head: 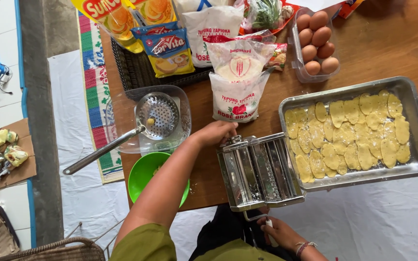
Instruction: The person uses a manual pasta machine to flatten small pieces of dough into thin sheets. They feed the dough through the rollers, then dust the flattened sheets with flour from a bag before placing them onto a metal tray. The process is repeated for multiple pieces of dough.
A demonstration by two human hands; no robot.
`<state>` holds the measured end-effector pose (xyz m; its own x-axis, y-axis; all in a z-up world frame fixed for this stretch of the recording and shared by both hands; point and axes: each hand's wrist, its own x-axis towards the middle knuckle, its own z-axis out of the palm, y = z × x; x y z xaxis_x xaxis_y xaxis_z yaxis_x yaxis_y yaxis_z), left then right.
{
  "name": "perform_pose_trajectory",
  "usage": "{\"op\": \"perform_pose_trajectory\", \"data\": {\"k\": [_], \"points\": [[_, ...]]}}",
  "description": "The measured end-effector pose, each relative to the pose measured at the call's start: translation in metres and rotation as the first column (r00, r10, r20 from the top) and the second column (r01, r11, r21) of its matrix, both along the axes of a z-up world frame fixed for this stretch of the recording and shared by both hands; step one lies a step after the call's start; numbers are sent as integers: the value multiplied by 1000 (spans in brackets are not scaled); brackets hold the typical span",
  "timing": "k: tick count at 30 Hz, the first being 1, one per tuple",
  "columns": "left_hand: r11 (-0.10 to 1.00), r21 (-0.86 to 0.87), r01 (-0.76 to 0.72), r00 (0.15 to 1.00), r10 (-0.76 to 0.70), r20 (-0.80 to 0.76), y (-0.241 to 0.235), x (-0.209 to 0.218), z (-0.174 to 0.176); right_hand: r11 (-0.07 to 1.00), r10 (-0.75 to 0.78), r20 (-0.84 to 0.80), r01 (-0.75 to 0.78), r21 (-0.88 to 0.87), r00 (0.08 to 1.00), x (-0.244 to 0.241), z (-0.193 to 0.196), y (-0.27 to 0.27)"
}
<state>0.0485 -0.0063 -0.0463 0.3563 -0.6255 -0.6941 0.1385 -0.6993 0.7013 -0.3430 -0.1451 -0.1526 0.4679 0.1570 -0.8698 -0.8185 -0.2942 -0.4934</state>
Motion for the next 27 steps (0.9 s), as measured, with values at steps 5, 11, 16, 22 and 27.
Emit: {"op": "perform_pose_trajectory", "data": {"k": [5,11,16,22,27], "points": [[991,76,108,991,-113,69,0,-3,27,1000,-26,-17,26,2,1000,3,7,1],[987,59,149,982,-154,109,-2,-2,18,999,-31,3,31,7,1000,3,8,0],[996,47,76,995,-79,60,1,-6,31,1000,24,24,-24,-20,999,1,10,-10],[992,51,-115,987,109,122,17,-32,38,812,570,-65,-574,-107,819,39,83,-68],[904,-72,-421,832,417,366,37,-73,8,991,126,-4,-126,-41,992,104,162,-163]]}}
